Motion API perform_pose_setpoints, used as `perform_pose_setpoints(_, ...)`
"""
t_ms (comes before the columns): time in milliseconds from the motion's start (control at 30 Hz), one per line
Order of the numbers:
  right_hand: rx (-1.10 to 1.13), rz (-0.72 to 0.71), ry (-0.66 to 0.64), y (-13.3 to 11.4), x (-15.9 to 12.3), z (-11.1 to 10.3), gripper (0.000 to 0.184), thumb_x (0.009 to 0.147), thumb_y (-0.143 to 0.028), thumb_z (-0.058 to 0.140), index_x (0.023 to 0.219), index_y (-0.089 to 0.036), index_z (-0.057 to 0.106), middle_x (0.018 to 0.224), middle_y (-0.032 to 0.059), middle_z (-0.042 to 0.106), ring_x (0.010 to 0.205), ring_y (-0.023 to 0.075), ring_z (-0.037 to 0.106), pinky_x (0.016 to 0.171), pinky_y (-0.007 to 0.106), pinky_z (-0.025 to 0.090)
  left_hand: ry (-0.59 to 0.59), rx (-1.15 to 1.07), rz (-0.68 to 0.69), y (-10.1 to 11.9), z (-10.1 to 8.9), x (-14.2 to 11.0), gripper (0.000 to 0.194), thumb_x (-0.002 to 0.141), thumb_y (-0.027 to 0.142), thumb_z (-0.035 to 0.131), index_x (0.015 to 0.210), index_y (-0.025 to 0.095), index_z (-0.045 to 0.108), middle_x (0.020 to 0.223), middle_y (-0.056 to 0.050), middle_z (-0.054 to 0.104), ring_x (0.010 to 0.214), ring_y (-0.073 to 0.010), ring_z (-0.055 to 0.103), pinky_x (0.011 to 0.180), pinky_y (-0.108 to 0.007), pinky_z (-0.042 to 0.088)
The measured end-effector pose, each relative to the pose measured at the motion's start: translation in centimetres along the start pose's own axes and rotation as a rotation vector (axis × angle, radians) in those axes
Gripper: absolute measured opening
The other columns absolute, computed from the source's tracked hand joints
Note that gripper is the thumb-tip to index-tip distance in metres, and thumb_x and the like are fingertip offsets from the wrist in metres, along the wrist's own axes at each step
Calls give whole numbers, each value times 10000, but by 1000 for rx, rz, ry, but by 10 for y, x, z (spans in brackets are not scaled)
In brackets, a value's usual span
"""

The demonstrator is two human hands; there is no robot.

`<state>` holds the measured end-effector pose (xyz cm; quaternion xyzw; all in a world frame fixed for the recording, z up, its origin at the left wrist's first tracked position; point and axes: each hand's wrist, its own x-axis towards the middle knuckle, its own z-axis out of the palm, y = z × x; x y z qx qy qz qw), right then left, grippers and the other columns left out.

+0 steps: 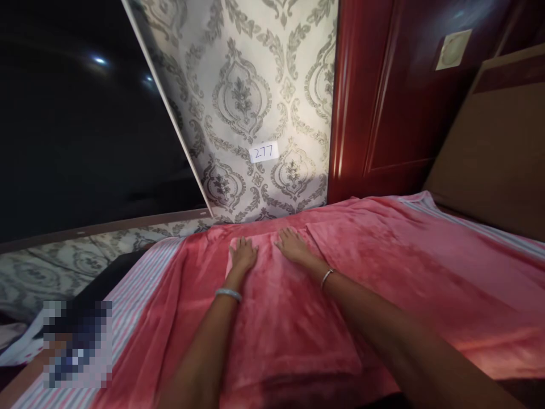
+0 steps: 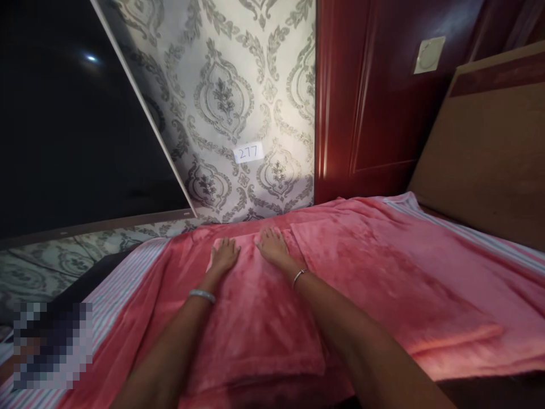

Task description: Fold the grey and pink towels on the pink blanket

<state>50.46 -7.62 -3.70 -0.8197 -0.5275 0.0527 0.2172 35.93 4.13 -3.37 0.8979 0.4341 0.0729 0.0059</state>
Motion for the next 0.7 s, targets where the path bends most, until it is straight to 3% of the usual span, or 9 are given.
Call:
perform_pose_setpoints(167,-71,-7,-6,24,0,30,649,1005,-449,397,1535,-76,375,1612,174,274,1519,282,160,1228,506,79,15,24,-9,-3,22,-8,574,995,407,279,1493,153,405,1597,-178,359,1511,-306,241,1198,-589,212)
perform_pose_setpoints(333,-108,-14,-8,34,4,42,693,1015,-500,333,1548,-57,343,1623,165,249,1528,274,114,1229,500,76,-48,-7,-27,-10,28,0,625,988,467,260,1514,150,375,1613,-178,330,1521,-301,226,1206,-560,207)
perform_pose_setpoints(533,-100,26,-78,29,5,33,676,1022,-494,312,1571,-98,304,1643,137,205,1532,252,92,1230,478,67,-135,-118,-54,-9,20,2,686,970,505,283,1556,150,298,1660,-146,214,1549,-274,120,1233,-541,138)
perform_pose_setpoints(700,-82,81,-138,25,0,12,628,1034,-413,246,1562,-78,309,1644,142,191,1527,263,125,1214,518,135,-219,-142,-38,-19,-2,3,639,994,425,184,1570,162,272,1664,-100,215,1543,-201,149,1228,-458,221)
